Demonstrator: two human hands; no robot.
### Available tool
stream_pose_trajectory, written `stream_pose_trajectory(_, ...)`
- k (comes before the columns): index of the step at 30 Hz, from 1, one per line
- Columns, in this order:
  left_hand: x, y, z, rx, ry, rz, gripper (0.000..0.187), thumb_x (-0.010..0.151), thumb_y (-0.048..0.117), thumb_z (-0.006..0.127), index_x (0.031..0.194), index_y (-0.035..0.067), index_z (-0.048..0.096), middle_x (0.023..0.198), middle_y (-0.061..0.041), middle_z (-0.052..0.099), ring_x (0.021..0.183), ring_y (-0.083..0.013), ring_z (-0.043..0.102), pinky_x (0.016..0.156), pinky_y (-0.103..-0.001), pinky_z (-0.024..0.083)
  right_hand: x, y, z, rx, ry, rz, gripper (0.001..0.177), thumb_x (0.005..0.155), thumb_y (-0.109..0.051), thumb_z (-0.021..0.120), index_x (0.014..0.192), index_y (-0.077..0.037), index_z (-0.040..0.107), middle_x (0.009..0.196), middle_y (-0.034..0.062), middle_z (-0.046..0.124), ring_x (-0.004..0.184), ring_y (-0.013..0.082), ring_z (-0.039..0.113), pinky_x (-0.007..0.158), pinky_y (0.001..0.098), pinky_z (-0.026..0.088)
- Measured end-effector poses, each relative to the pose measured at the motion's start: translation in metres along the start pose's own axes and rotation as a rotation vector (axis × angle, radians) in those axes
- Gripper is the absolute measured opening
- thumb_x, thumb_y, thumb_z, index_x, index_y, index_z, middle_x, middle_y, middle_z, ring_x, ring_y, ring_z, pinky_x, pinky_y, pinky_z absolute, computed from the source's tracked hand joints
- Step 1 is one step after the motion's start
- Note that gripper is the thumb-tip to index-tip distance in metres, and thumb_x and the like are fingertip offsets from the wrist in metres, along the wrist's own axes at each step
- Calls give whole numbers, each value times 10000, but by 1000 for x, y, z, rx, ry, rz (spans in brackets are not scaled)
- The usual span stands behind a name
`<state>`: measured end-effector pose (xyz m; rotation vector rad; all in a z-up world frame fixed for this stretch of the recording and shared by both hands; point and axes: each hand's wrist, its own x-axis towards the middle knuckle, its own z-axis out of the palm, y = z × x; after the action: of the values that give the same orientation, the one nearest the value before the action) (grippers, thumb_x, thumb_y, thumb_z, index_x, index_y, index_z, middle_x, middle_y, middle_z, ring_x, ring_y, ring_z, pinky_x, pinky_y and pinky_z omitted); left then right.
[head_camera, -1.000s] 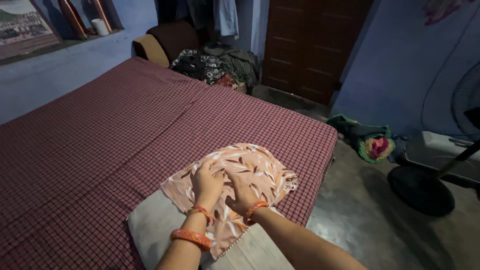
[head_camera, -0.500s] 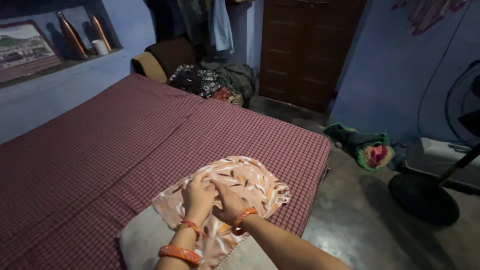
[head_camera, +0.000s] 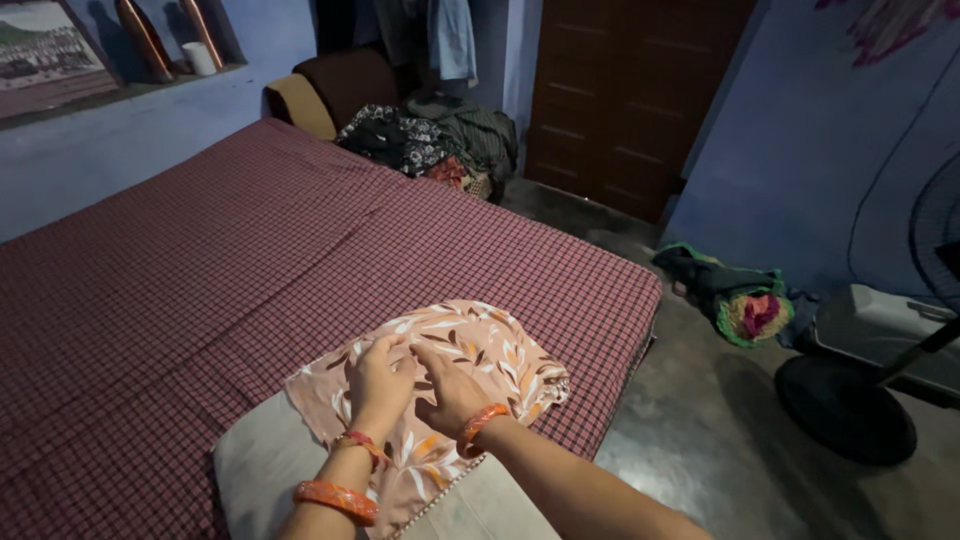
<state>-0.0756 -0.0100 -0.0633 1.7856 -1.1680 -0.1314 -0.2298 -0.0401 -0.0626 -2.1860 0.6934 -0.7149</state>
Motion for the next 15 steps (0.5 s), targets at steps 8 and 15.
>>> stream_pose_trajectory(8,-9,-6,2,4,-89,14,352,803,144,696,1148,78,717,1139,-155,742,1088,-336,689,953,-415,525,-2,6,-9,-86,-17,9,886,773,-115,765,1548,-106,334,1430,229,539,1207,369,625,1038,433,496)
stream_pose_trajectory(15,-25,-56,39,65,-177,3,402,780,99,665,1179,65,692,1173,-177,720,1107,-356,673,956,-426,526,5,42,21,-95,38,-14,815,796,-150,776,1506,-75,384,1378,237,581,1255,402,587,1046,451,481)
